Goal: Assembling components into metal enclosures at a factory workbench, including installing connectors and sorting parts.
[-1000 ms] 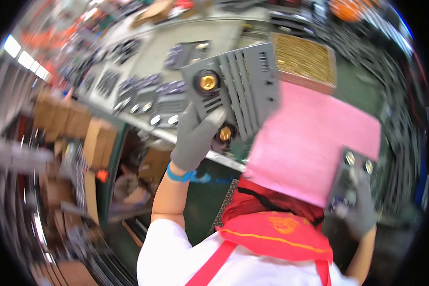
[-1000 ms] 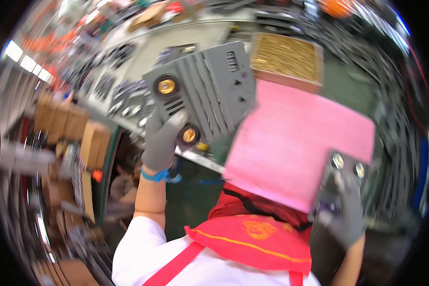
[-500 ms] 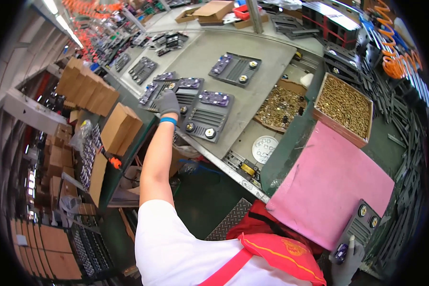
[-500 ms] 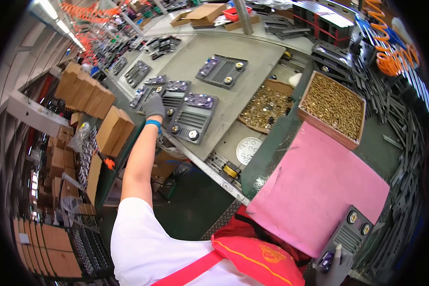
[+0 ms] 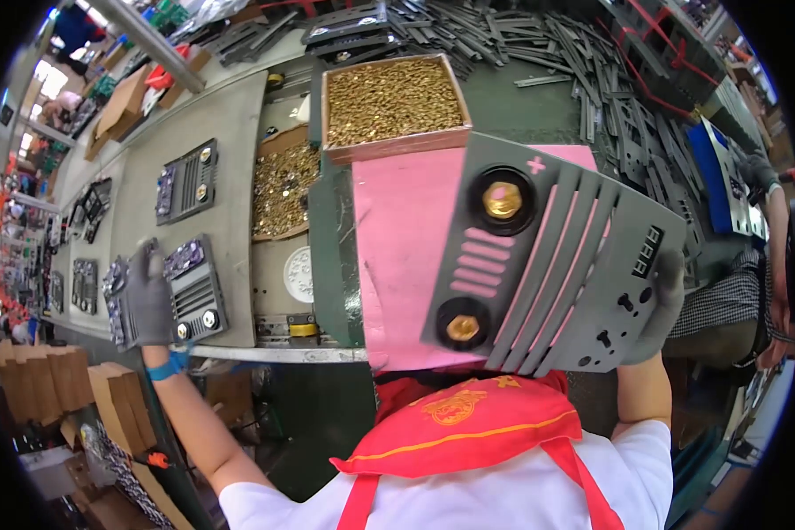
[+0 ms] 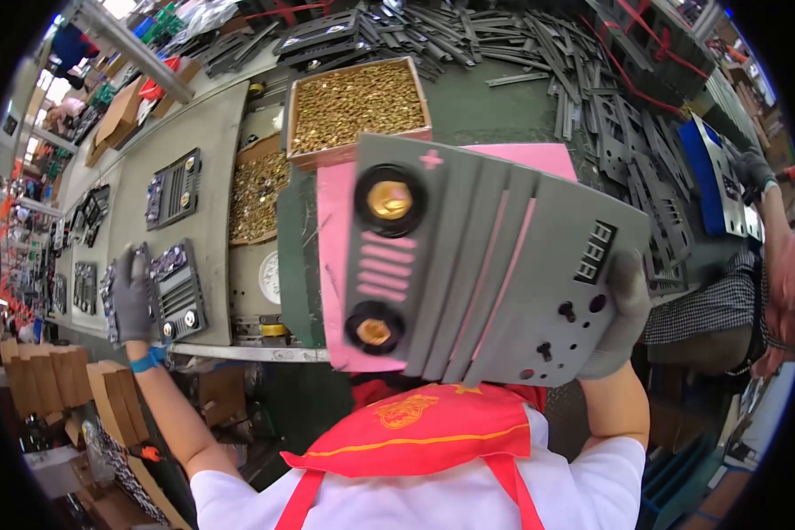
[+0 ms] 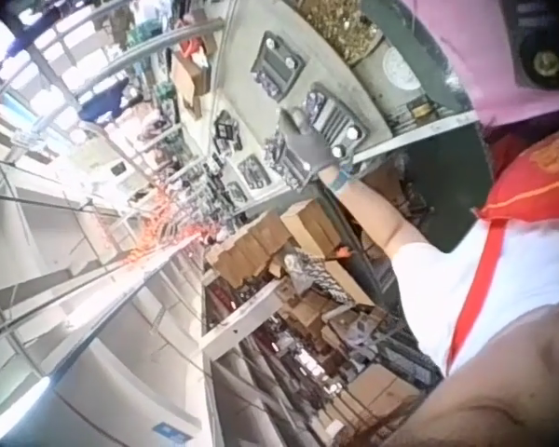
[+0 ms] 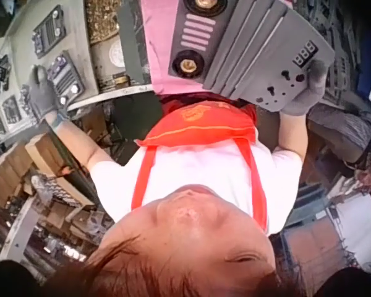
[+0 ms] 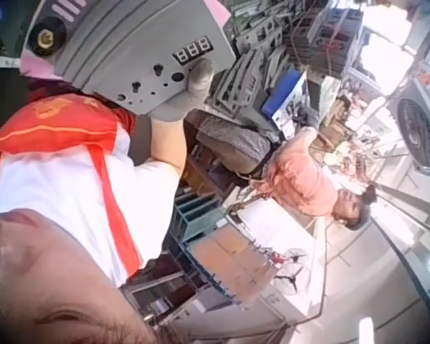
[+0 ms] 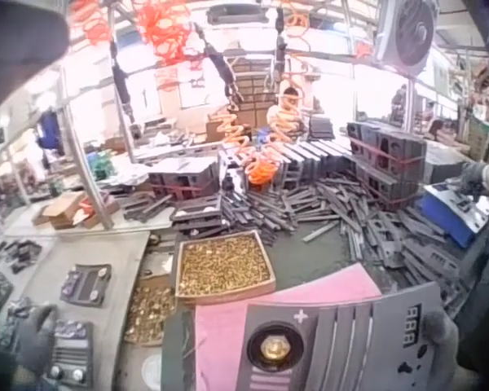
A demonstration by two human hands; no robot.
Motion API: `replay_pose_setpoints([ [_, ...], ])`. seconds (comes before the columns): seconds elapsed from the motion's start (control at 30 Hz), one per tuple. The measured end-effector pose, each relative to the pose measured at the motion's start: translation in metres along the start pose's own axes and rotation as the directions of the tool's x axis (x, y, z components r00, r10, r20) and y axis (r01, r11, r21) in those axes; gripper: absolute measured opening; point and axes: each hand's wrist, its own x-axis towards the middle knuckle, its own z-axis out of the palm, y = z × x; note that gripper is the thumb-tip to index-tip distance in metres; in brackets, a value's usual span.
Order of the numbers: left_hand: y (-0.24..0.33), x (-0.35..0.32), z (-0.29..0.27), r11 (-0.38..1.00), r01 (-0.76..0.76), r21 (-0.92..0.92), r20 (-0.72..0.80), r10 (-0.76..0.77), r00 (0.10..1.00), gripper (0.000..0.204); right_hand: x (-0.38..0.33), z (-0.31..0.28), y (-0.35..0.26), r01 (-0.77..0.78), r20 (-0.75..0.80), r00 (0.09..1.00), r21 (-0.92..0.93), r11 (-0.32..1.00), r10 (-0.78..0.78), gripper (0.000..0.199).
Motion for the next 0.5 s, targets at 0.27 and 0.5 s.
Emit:
replay_pose_setpoints([
  [0.27,0.199,-0.122,0.062,0.261,0.455,-0.852,0.516,0.569,0.641,0.074,0.029,0.056,0.046,-0.269,0.167,0.949,-0.023,0.963,0.269,0.068],
  [0.5,0.214,-0.144,0.046,0.169,0.597,-0.785,0.617,0.303,0.726,0.051,0.034,0.054,0.066,-0.427,0.288,0.865,-0.008,0.904,0.411,0.075],
])
